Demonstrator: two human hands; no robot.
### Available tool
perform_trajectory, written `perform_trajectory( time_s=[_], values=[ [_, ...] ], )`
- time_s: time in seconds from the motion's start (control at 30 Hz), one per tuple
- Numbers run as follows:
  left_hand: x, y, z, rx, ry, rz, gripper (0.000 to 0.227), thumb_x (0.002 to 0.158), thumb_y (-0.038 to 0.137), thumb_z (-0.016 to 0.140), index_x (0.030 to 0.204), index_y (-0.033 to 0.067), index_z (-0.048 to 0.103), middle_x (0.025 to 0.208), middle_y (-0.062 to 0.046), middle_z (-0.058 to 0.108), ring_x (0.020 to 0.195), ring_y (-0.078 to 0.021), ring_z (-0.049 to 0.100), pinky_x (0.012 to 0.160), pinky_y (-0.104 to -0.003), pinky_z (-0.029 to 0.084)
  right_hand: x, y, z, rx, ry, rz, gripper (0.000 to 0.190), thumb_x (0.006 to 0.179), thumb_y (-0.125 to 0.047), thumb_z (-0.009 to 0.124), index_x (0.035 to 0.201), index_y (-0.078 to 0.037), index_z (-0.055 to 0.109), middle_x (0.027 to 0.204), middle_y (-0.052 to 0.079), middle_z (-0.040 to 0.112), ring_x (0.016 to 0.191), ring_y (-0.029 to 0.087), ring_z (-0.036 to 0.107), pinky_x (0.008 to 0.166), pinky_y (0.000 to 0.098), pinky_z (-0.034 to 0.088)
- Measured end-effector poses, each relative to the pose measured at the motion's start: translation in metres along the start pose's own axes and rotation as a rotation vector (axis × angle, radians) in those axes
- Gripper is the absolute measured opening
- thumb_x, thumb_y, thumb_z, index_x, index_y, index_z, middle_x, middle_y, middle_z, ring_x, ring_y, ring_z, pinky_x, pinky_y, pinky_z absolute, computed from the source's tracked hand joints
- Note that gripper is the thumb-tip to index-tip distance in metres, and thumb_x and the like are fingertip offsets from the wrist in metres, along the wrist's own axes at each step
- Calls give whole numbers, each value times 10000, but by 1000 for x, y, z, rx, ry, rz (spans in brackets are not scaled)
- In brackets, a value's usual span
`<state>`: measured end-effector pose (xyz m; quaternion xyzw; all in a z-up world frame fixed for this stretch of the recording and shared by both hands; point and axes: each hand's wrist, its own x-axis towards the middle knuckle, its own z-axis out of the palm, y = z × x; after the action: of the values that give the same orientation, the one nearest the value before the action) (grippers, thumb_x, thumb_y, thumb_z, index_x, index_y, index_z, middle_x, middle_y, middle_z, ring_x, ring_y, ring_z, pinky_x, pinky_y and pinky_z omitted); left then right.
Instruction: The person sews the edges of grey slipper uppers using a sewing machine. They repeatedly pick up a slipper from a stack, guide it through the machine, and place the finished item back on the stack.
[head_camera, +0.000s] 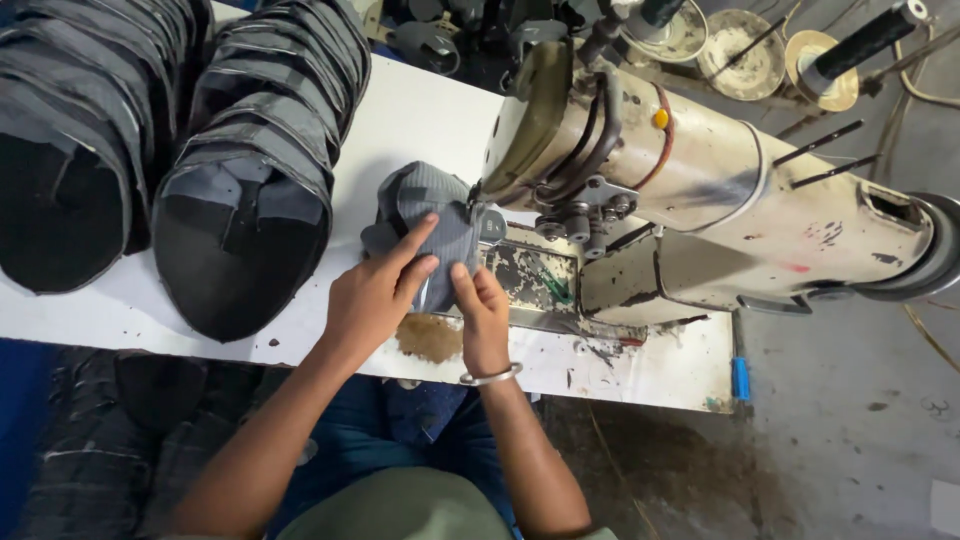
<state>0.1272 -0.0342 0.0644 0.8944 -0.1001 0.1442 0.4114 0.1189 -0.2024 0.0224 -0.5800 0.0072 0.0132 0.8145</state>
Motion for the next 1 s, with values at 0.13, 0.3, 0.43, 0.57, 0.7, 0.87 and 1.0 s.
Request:
perform_trajectory(
  time_s=[0.13,0.3,0.43,0.57,0.7,0.87,1.0],
  values=[
    [12,10,-4,88,-27,-49,502,1001,427,618,1492,369,535,670,-142,660,600,-359,668,521,-461,503,-15,26,-9,-66,-27,-45,216,1106,-201,588,1156,-5,662,1055,-24,682,948,41,574,848,235,465],
    [23,17,-1,76,9,-61,480,1004,415,645,1471,340,564,695,-137,672,616,-355,672,535,-455,504,-22,13,2,-57,-6,9,229,1069,-211,536,1182,-44,644,1058,-59,662,970,21,562,886,208,451],
    [9,3,28,-45,313,54,450,1010,326,731,1430,242,593,963,-129,715,844,-325,706,699,-405,546,-13,19,-7,-57,-28,-23,215,1111,-210,565,1138,-19,661,1003,-55,638,928,30,544,851,221,443],
    [-11,-9,56,-269,432,83,536,960,165,759,1445,50,562,1226,-193,612,1121,-361,597,960,-434,495,-2,3,0,-9,-7,-23,202,1084,-203,595,1071,-22,684,940,-44,662,857,39,588,790,232,491],
    [-21,-11,69,-362,371,97,463,973,177,749,1401,79,602,1298,-197,621,1199,-361,606,1023,-432,489,9,-6,1,24,30,-7,202,1076,-206,616,1044,-21,690,891,-39,667,788,39,607,715,225,513],
    [-13,7,70,-366,353,-37,438,1000,182,712,1419,108,612,1294,-209,603,1199,-379,586,1051,-446,459,17,6,-13,-35,52,-12,226,1097,-212,635,1112,-5,724,882,-58,632,742,11,531,640,188,426],
    [-1,16,65,-311,348,-107,428,1002,212,704,1412,128,615,1293,-219,586,1197,-399,567,1052,-461,435,12,-8,-2,-43,43,-9,269,1052,-218,613,1194,-7,704,972,-42,701,836,26,613,730,200,495]
  ],
)
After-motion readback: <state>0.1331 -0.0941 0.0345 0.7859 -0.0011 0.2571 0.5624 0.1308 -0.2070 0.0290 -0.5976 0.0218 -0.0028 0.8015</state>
